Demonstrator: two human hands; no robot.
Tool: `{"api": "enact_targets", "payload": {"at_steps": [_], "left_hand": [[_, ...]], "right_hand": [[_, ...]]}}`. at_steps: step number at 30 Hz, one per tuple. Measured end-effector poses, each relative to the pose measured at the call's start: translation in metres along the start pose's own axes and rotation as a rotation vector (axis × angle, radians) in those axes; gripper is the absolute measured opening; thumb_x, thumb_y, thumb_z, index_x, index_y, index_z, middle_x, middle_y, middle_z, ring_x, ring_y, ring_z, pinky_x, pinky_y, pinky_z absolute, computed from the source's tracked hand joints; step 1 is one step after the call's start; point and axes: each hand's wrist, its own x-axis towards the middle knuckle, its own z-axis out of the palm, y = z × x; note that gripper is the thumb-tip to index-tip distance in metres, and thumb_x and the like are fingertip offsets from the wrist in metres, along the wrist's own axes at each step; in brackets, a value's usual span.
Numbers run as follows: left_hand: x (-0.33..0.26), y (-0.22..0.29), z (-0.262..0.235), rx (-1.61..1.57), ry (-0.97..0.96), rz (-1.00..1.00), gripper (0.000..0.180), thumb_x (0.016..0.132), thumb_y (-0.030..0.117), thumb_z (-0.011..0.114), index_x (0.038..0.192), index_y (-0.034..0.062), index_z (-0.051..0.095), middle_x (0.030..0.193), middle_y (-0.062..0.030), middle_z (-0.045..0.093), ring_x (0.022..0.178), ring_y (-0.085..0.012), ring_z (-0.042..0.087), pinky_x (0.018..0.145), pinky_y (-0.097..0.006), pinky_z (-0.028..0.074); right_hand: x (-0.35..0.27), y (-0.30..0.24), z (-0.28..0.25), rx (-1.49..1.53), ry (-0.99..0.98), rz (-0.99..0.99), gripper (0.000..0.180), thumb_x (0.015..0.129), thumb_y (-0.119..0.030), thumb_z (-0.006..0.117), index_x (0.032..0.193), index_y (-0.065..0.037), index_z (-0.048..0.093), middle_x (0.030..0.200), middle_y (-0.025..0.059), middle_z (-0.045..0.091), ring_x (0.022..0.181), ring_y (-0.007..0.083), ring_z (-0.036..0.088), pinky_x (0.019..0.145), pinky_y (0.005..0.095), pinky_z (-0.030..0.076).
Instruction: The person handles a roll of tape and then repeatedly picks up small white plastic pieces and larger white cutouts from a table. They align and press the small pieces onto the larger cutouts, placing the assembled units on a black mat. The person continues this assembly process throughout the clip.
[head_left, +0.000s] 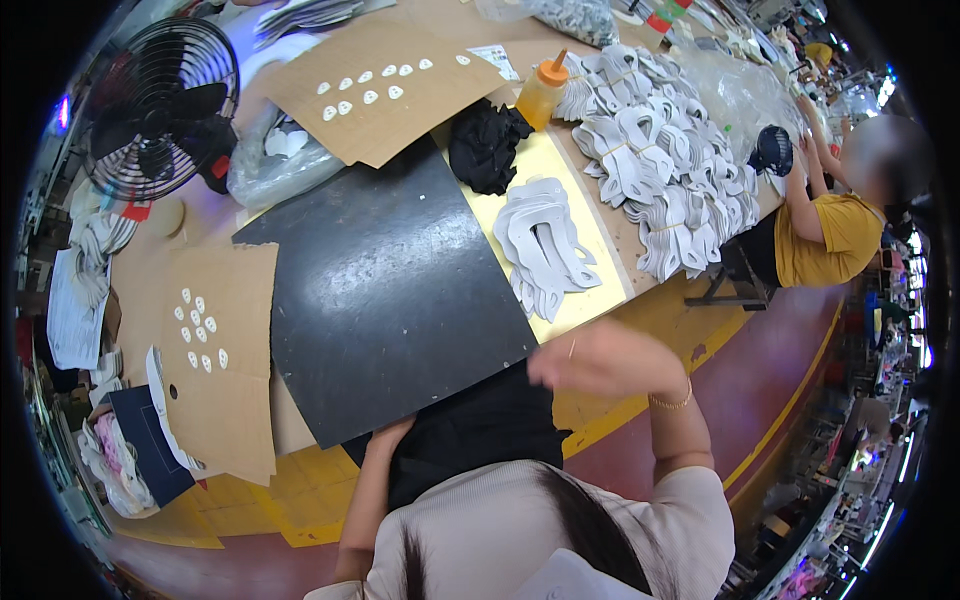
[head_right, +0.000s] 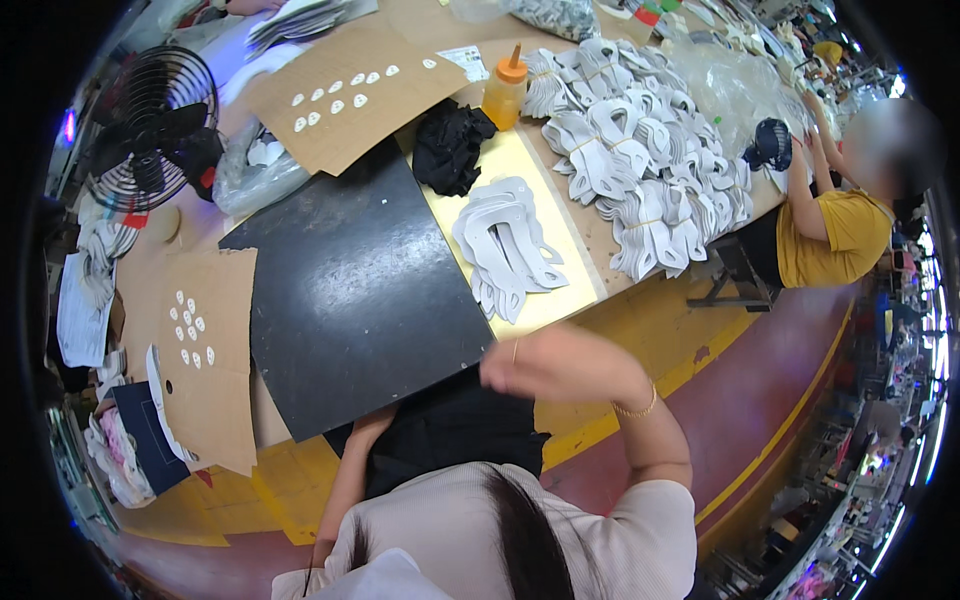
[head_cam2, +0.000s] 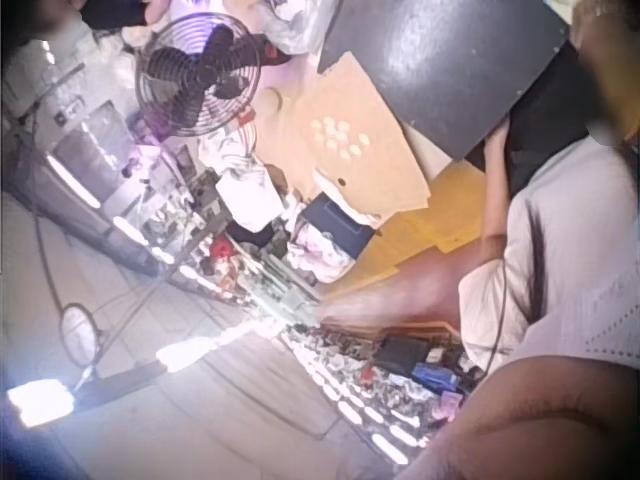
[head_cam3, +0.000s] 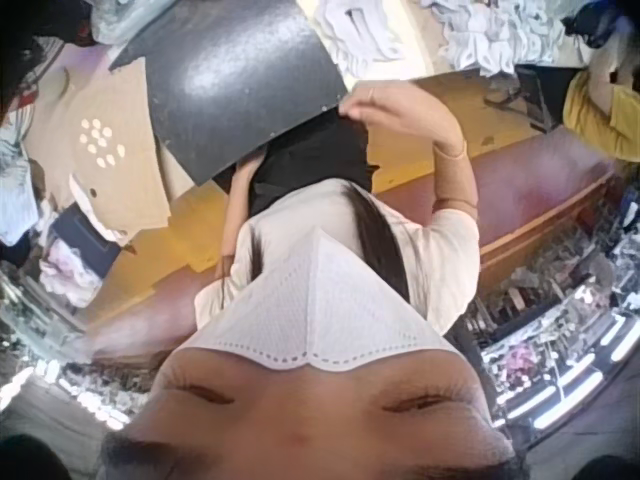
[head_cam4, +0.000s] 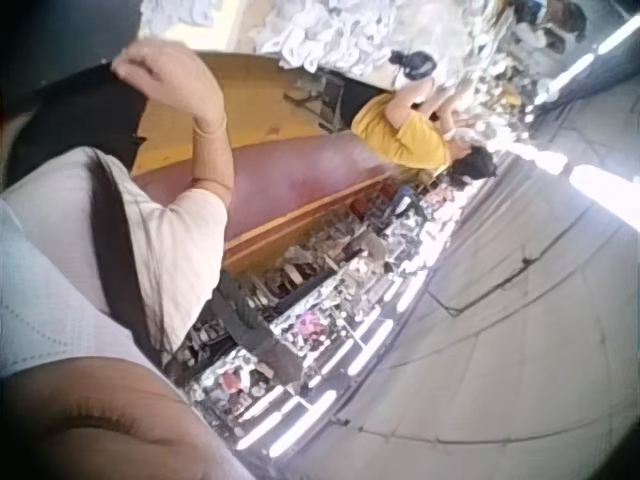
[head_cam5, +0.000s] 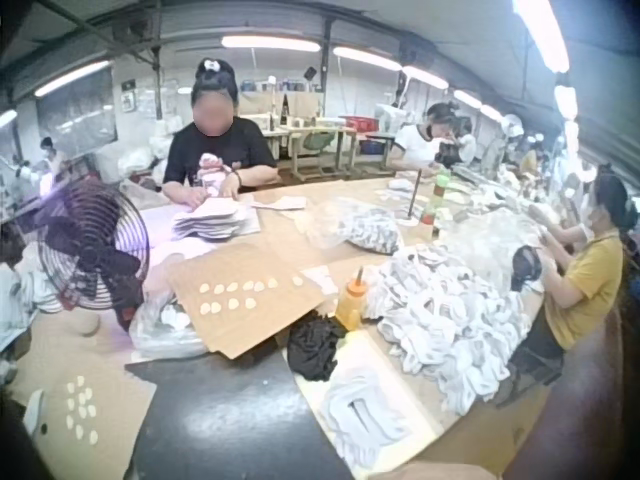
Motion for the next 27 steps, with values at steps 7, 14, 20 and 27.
{"api": "enact_targets", "payload": {"at_steps": [7,14,20,27], "left_hand": [[-0.027,-0.012,-0.007,-0.126,0.079,-0.011,0.061,0.097,0.039,0.063,0.145,0.0021,0.053,0.15,-0.0244,0.052,0.143,-0.0385,0.045,0.118,-0.038,0.033],[-0.059,-0.031,-0.011,-0.242,0.166,-0.131,0.061,0.097,0.043,0.063,0.142,0.0019,0.057,0.146,-0.0238,0.057,0.139,-0.0388,0.05,0.115,-0.037,0.038],[-0.057,-0.016,-0.022,-0.103,0.099,-0.068,0.065,0.096,0.046,0.064,0.144,0.002,0.054,0.148,-0.0251,0.053,0.141,-0.0414,0.046,0.116,-0.038,0.037],[-0.076,-0.005,-0.033,-0.095,0.084,-0.09,0.067,0.097,0.047,0.063,0.146,0.0026,0.052,0.151,-0.0264,0.05,0.143,-0.0436,0.042,0.118,-0.04,0.035]], "right_hand": [[0.068,0.057,-0.054,-0.801,0.75,0.189,0.047,0.081,-0.035,0.082,0.112,-0.001,0.07,0.124,0.0134,0.062,0.118,0.0357,0.057,0.1,0.0432,0.046],[0.062,0.03,-0.06,-0.147,0.586,0.477,0.038,0.084,-0.033,0.081,0.105,-0.003,0.07,0.106,0.0151,0.067,0.108,0.0346,0.062,0.09,0.0413,0.048],[0.075,0.093,-0.086,-0.55,0.71,0.227,0.055,0.081,-0.034,0.086,0.12,-0.001,0.066,0.115,0.02,0.064,0.109,0.0304,0.064,0.094,0.0398,0.051],[0.083,0.096,-0.112,-0.407,0.479,0.382,0.059,0.077,-0.033,0.088,0.12,0.002,0.065,0.101,0.0186,0.067,0.096,0.0311,0.065,0.088,0.038,0.052]]}}
